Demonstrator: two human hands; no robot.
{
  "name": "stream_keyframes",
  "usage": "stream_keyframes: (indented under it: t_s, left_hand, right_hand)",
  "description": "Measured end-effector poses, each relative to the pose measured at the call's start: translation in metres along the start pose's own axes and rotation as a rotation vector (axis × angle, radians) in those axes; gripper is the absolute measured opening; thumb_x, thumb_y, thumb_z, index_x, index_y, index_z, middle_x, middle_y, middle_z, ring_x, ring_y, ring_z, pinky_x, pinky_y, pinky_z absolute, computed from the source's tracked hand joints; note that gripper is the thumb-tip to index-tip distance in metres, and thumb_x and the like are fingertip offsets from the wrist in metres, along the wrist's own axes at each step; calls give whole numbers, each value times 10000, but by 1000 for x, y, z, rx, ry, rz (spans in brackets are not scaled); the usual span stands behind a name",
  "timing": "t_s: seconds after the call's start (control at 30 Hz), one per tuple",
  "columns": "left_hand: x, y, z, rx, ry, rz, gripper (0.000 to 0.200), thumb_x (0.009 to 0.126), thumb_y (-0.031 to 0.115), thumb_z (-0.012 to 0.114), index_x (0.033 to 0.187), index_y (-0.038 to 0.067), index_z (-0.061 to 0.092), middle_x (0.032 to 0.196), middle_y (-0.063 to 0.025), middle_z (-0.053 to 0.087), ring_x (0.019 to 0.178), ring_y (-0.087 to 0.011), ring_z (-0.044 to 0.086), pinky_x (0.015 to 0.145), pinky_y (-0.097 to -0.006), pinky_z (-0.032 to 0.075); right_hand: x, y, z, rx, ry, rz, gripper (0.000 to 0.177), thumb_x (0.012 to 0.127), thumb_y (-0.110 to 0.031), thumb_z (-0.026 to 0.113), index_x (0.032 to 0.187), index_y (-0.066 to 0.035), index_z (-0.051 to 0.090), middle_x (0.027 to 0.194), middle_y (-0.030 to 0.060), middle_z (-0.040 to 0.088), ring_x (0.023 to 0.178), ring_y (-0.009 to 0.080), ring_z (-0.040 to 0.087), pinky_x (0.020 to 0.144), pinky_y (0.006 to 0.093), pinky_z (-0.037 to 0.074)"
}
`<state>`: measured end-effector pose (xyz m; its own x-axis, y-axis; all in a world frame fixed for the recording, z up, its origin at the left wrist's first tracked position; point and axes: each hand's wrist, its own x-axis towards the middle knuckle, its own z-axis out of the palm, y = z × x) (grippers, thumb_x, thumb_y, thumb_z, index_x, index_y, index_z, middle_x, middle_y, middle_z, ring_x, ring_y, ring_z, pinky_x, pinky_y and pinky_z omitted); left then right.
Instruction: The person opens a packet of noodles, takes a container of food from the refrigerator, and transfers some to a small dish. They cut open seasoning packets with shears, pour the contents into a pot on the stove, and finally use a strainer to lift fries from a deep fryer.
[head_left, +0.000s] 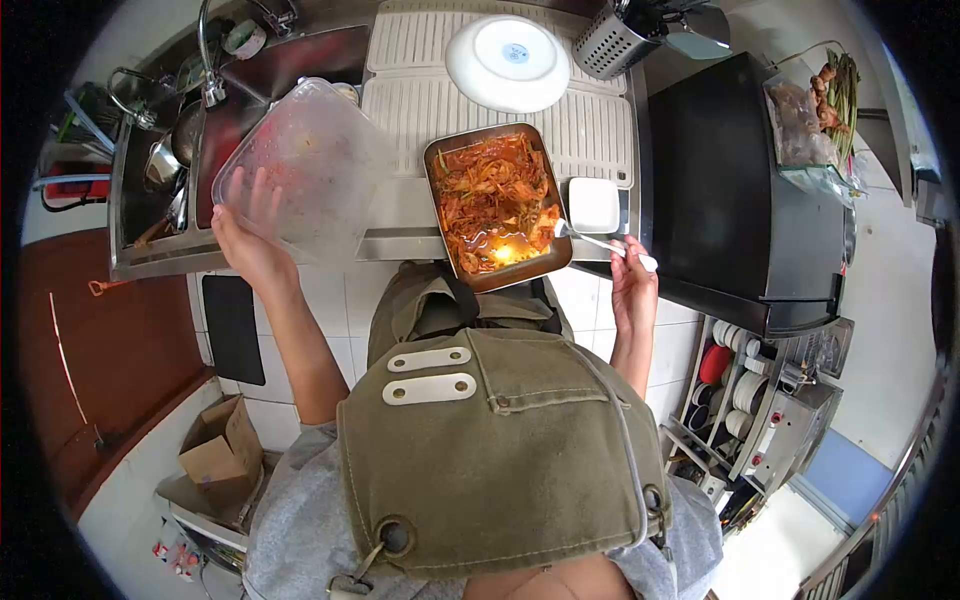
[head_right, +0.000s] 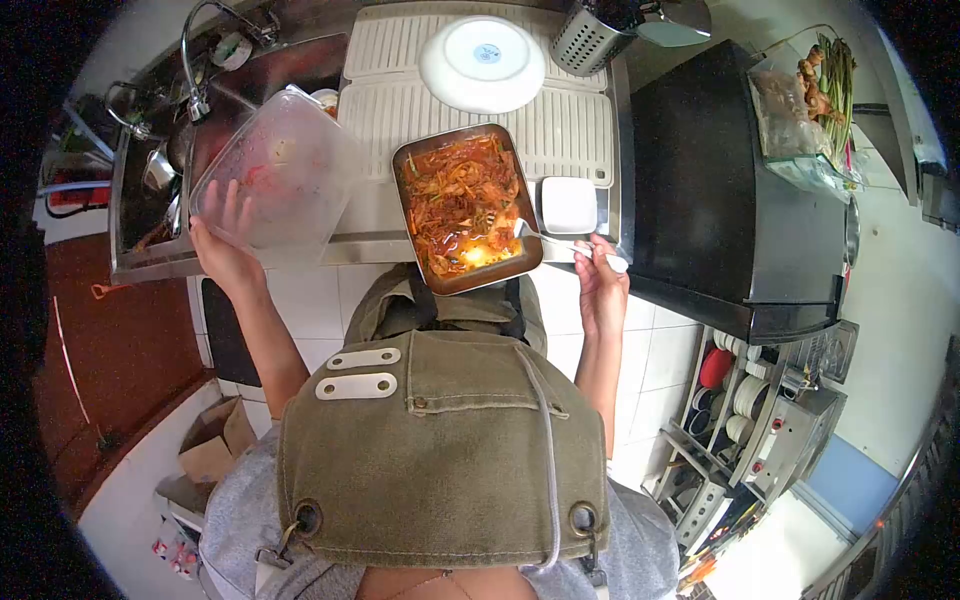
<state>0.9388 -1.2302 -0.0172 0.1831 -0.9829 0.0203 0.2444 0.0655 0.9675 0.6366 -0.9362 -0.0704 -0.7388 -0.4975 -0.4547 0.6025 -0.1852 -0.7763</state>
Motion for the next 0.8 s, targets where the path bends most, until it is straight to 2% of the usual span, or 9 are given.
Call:
stream_keyframes:
  t_s: [0.3,0.37,0.53,0.67,0.8]
  left_hand:
    - [-1,-3,-2,-9,21,-15,356,971,272,281,1171,-21,306,1253,-223,443,1090,-376,510,845,-471,484]
    - [-2,-2,-1,0,17,-14,352,972,269,279,1169,-21,309,1252,-223,443,1090,-376,510,845,-472,485]
    - [-2,-6,-1,0,10,-6,343,972,259,275,1166,-22,314,1251,-221,445,1089,-376,512,846,-472,485]
    - [-4,-3,1,27,21,-13,332,972,241,261,1161,-26,314,1248,-216,448,1088,-375,513,846,-470,486]
    - [-5,-5,0,24,37,-16,328,972,230,244,1161,-30,311,1253,-217,443,1087,-374,514,845,-467,487]
  right_hand:
    - [4,-26,-15,129,-31,-114,238,876,-27,509,1094,68,510,967,190,604,823,176,629,760,209,547]
    - [5,-34,-16,154,27,-136,239,886,-44,498,1094,73,498,948,193,605,779,166,634,701,203,555]
    - [9,-52,-39,173,66,-224,236,884,-51,507,1090,64,514,959,196,607,796,160,631,727,202,554]
    - [15,-53,-56,147,124,-272,252,883,-55,509,1103,67,510,972,194,606,815,174,626,752,206,546]
    - [32,-34,-68,-103,283,-301,270,885,-106,531,1098,60,525,961,168,616,811,175,624,743,235,526]
